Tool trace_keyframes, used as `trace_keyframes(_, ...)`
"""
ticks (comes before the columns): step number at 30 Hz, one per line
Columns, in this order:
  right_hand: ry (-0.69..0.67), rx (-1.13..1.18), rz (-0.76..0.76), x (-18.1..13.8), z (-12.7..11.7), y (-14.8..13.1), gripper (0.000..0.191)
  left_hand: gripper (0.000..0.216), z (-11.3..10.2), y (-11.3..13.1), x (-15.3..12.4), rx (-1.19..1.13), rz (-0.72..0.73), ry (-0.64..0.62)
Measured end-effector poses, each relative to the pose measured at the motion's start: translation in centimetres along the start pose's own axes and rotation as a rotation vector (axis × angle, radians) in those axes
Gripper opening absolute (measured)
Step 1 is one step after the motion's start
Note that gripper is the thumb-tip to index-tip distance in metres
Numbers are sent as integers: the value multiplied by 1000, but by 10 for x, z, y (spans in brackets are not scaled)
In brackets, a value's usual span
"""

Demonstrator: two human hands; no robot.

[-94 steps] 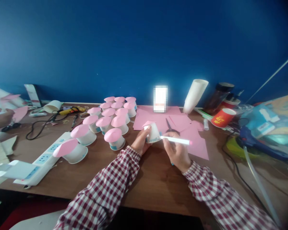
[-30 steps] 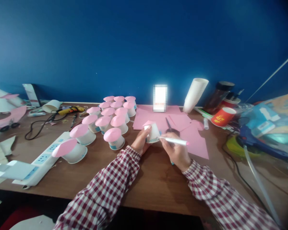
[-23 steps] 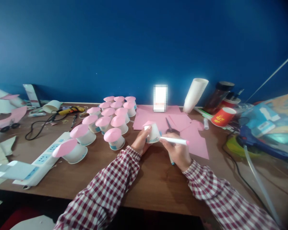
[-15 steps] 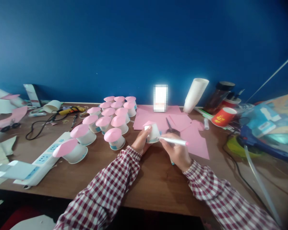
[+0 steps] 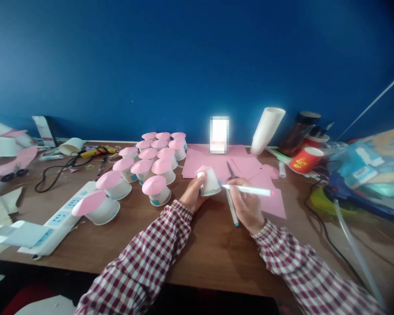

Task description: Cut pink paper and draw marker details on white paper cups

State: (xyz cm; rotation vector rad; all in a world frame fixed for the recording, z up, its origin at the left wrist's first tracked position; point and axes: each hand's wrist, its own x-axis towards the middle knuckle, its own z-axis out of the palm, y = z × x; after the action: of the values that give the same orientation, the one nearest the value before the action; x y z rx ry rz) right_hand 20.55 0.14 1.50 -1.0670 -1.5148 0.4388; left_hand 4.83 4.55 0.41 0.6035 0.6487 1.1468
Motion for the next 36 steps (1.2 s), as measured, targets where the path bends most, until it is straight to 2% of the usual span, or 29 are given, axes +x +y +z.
trace_keyframes(4, -12, 23, 50, -1, 2, -1, 12, 36, 0, -1, 0, -5, 19, 9)
trace_keyframes(12, -65, 15, -18, -3, 4, 0, 10, 36, -1, -1, -1, -1, 17, 11)
trace_keyframes(36, -87, 21, -10, -2, 4, 1, 9, 36, -1, -1, -2, 8, 0, 21)
